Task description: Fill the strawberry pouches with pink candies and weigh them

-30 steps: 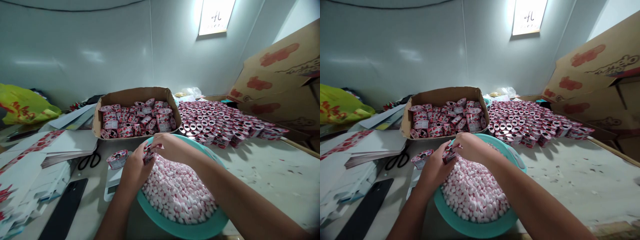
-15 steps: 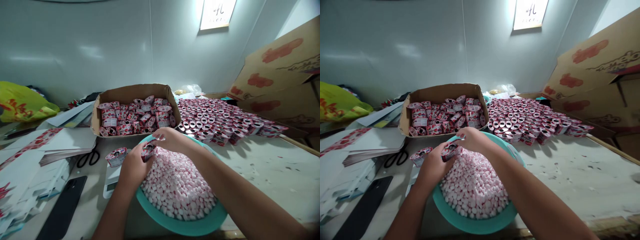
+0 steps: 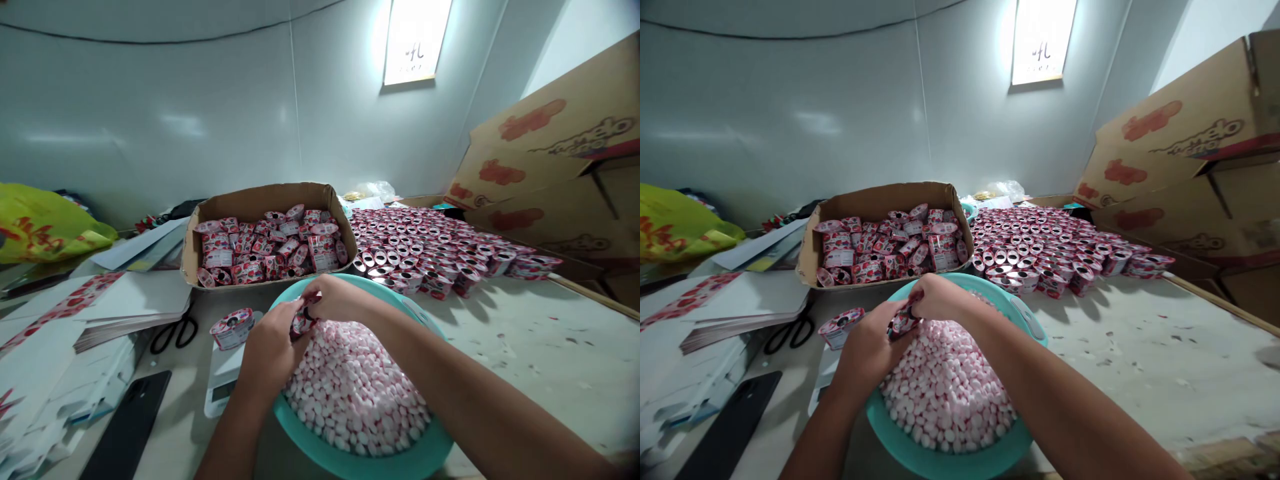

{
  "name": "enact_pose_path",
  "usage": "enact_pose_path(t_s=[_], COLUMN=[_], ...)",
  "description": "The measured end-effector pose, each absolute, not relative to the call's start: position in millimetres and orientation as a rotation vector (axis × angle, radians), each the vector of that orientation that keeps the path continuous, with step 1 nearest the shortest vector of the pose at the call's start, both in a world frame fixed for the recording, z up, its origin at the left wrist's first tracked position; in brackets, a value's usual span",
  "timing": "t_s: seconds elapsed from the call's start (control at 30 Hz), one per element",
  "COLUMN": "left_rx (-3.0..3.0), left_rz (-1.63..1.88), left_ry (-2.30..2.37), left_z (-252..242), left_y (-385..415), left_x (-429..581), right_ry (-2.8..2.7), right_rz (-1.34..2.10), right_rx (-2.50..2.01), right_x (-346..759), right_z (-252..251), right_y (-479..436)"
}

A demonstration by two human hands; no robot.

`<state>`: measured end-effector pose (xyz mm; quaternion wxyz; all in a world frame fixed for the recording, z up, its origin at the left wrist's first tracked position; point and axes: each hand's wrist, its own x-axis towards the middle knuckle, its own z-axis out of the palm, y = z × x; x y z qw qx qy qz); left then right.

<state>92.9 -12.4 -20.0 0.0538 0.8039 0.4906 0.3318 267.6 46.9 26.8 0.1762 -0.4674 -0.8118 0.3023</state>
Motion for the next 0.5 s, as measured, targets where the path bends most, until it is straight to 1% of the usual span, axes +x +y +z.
enact_pose_path(t_s=[0.13,0.23,0.33,0.5], left_rx=[2.453,2.414,2.333,2.178], left_rz=[0.979,0.988,1.043,1.128], left_ry=[1.481,1.508,1.545,1.624], left_z=[-19,-19,-21,-27], left_y=[-14,-14,-12,-8], left_x=[92,92,91,89], right_ry=[-2.304,-2.294,-2.320,-2.201], right_rz=[0.700,0.653,0.692,0.904], right_rx=[-1.349,-1.360,-1.288,-1.115], right_x=[263,262,267,277], right_z=[20,19,27,39], right_y=[46,45,43,43])
